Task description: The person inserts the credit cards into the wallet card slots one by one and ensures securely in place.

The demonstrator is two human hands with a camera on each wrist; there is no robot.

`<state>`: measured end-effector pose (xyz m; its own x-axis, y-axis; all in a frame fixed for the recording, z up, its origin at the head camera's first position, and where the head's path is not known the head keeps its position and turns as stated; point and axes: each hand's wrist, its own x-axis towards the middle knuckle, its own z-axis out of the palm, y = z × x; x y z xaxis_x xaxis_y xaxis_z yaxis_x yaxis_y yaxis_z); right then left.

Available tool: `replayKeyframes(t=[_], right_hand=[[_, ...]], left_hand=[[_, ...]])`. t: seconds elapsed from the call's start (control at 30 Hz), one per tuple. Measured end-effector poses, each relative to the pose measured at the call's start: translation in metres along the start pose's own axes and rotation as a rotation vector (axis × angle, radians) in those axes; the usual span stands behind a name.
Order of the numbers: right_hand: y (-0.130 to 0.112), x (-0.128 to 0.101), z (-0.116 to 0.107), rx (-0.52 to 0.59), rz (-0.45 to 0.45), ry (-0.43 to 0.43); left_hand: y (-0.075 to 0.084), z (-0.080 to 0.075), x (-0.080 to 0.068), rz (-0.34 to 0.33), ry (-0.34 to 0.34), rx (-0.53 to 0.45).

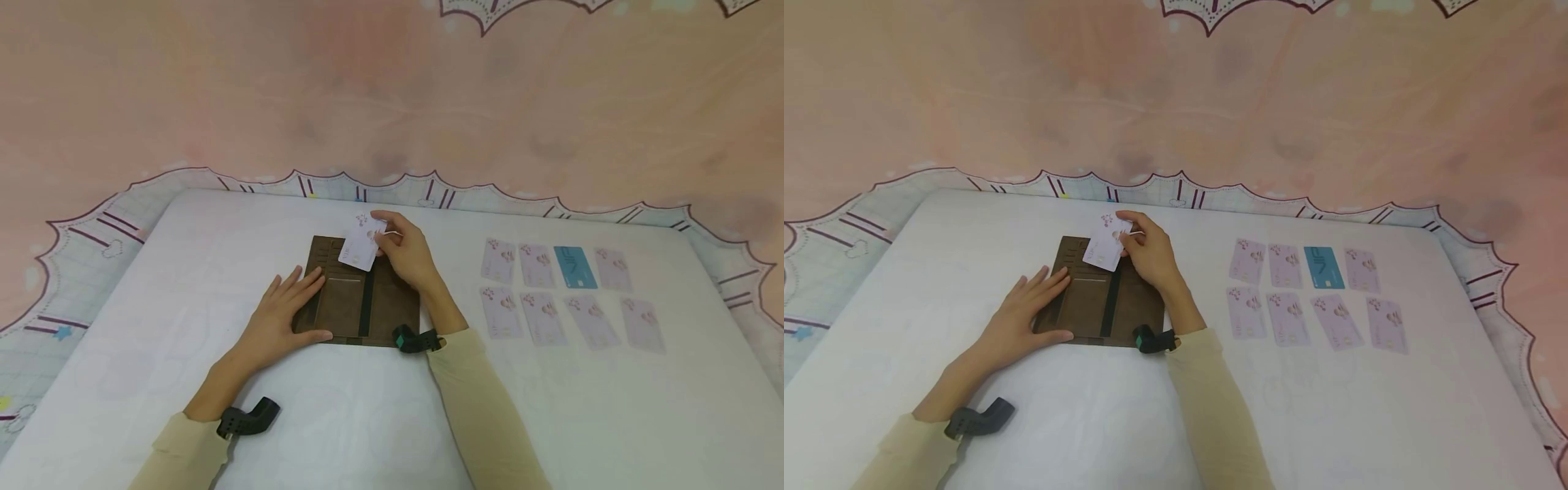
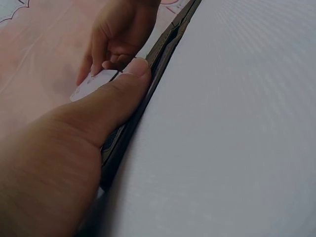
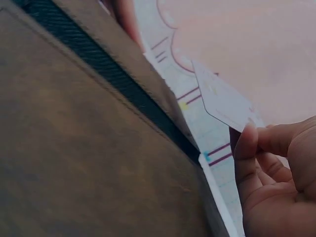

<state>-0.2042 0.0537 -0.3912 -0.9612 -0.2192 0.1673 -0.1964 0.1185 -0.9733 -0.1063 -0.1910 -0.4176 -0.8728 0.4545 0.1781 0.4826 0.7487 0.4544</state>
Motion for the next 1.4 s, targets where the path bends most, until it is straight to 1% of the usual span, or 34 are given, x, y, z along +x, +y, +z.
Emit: replayKeyframes(t=[0.23, 0.43, 0.6, 0.7, 0.93, 1.03, 1.2, 1.3, 1.4], right_hand=[[0.006, 0.002, 0.014, -0.050, -0.006, -0.060], [0.012, -0.001, 0.015, -0.058, 0.009, -0.028], [0.016, -0.003, 0.012, -0.056, 0.018, -0.038], [0.018, -0.005, 0.012, -0.060, 0.018, -0.026], [0.021, -0.002, 0.014, -0.025, -0.013, -0.009], [0.020, -0.003, 0.015, -0.050, -0.003, -0.007], [0.018, -0.004, 0.016, -0.147, -0.003, -0.031], [0.017, -0.005, 0.015, -0.167, -0.003, -0.029], [0.016, -0.005, 0.014, -0.172, 0.009, -0.023]], left_hand=[[0.000, -0.003, -0.003, -0.023, 0.006, -0.008], [0.002, -0.002, 0.000, -0.014, -0.007, -0.004], [0.002, 0.000, 0.001, -0.013, -0.012, -0.001], [0.002, 0.001, 0.000, -0.011, -0.022, 0.008], [0.000, 0.001, 0.000, -0.003, 0.006, 0.023], [0.000, 0.001, -0.002, -0.003, 0.004, 0.021], [0.000, 0.001, -0.003, -0.009, 0.007, 0.017], [0.001, 0.000, -0.001, -0.011, 0.006, 0.013], [0.001, -0.001, 0.000, -0.017, -0.008, 0.010]])
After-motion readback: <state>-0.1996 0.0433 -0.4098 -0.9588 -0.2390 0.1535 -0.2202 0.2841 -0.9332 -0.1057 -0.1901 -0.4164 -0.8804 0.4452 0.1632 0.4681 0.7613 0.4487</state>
